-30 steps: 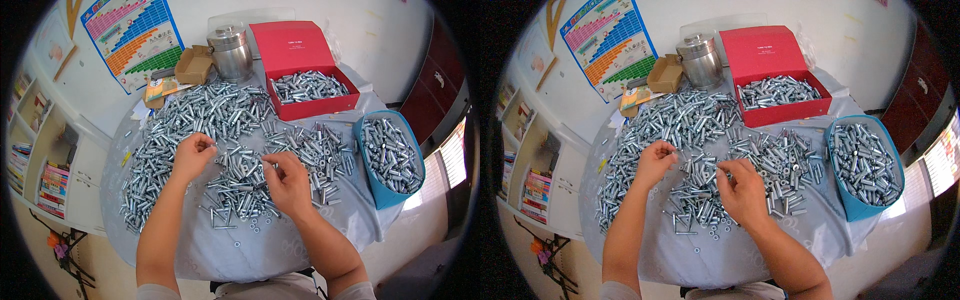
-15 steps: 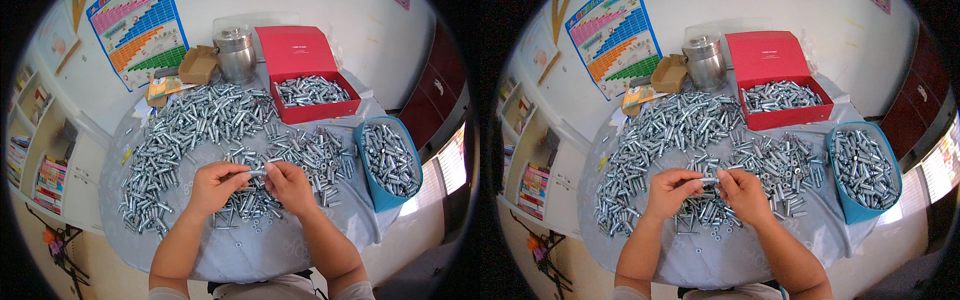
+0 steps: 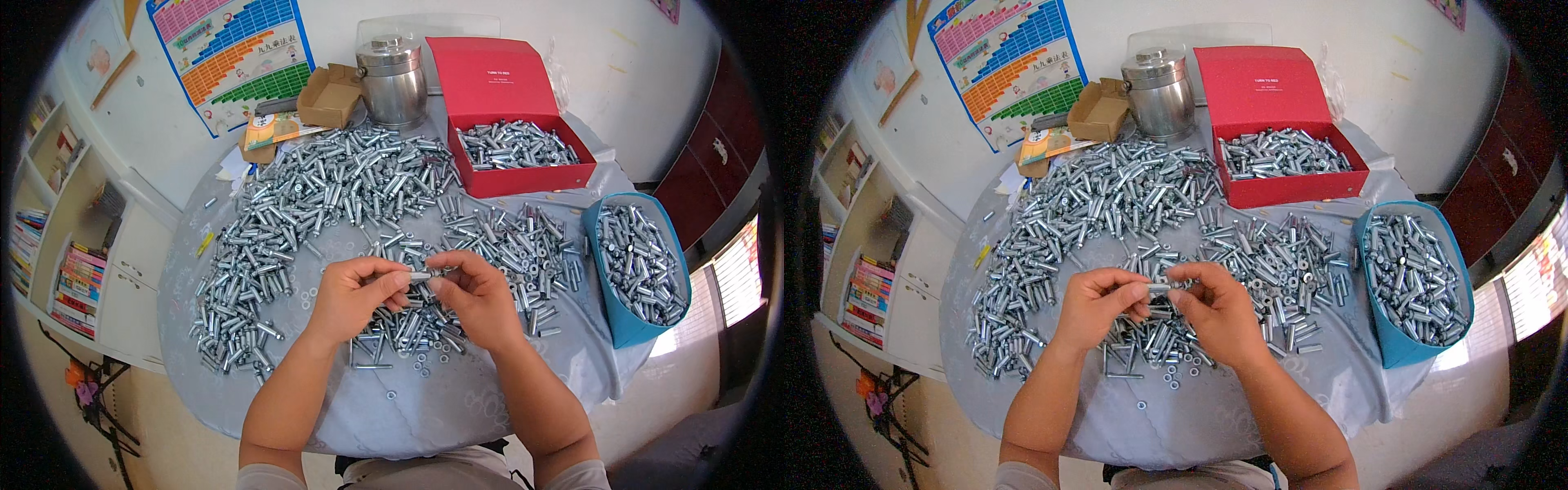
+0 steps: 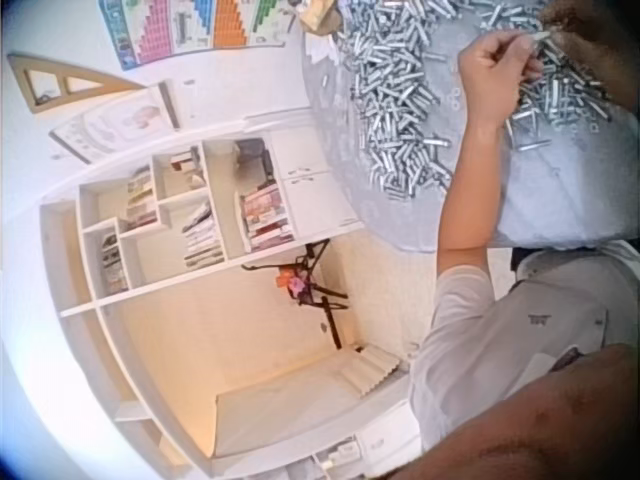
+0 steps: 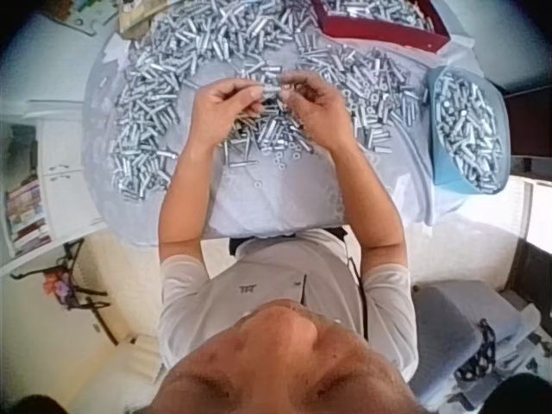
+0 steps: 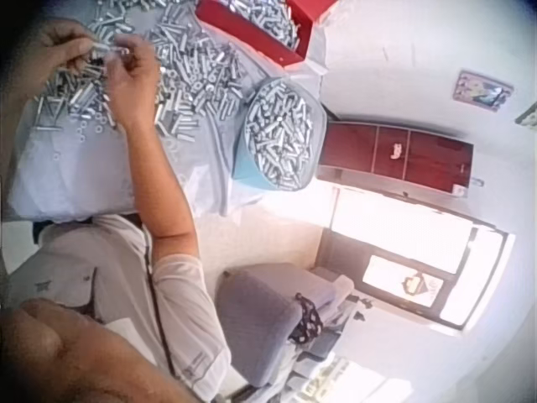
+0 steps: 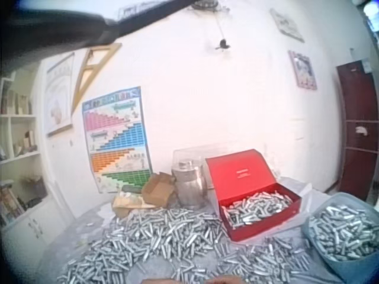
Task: The person sits at a table covered with metal bolts and washers, repeatedly picking up a bolt and a washer to screw them together by hand. The person places the assembled fasteners into a pile on the table.
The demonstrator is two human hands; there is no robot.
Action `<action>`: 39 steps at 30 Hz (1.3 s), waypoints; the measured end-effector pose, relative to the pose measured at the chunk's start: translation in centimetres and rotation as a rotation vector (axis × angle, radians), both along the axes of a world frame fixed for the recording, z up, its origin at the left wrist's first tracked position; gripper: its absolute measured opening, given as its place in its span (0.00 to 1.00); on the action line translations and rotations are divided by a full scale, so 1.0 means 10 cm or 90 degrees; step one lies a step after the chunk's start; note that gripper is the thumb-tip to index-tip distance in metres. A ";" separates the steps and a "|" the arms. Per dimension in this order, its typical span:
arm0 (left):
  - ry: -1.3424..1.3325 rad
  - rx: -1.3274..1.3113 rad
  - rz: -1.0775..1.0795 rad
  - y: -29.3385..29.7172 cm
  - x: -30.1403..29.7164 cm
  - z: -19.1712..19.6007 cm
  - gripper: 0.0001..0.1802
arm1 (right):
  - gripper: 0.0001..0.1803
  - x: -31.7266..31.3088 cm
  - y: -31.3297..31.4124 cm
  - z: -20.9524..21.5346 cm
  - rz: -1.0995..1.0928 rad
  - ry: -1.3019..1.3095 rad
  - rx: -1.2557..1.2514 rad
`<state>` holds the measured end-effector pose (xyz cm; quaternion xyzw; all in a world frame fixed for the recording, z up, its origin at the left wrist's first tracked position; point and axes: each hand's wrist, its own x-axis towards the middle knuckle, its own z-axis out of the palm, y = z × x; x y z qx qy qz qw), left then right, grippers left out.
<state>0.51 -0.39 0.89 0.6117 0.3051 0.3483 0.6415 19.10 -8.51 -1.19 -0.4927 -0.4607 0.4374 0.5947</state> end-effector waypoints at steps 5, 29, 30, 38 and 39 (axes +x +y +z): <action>0.001 0.002 -0.002 0.00 0.00 0.00 0.08 | 0.13 0.02 0.00 0.07 0.013 0.048 -0.090; -0.044 -0.045 0.019 0.01 -0.02 -0.03 0.11 | 0.10 -0.03 0.02 0.14 -0.042 0.060 -0.033; -0.043 -0.046 0.021 0.00 -0.02 -0.03 0.11 | 0.10 -0.01 0.01 0.17 -0.019 0.092 -0.085; -0.041 -0.060 0.031 0.00 0.00 -0.03 0.10 | 0.11 0.03 0.02 0.10 -0.009 0.025 -0.080; -0.042 -0.059 0.033 0.00 0.00 -0.03 0.09 | 0.12 0.07 0.02 0.08 0.037 0.012 -0.138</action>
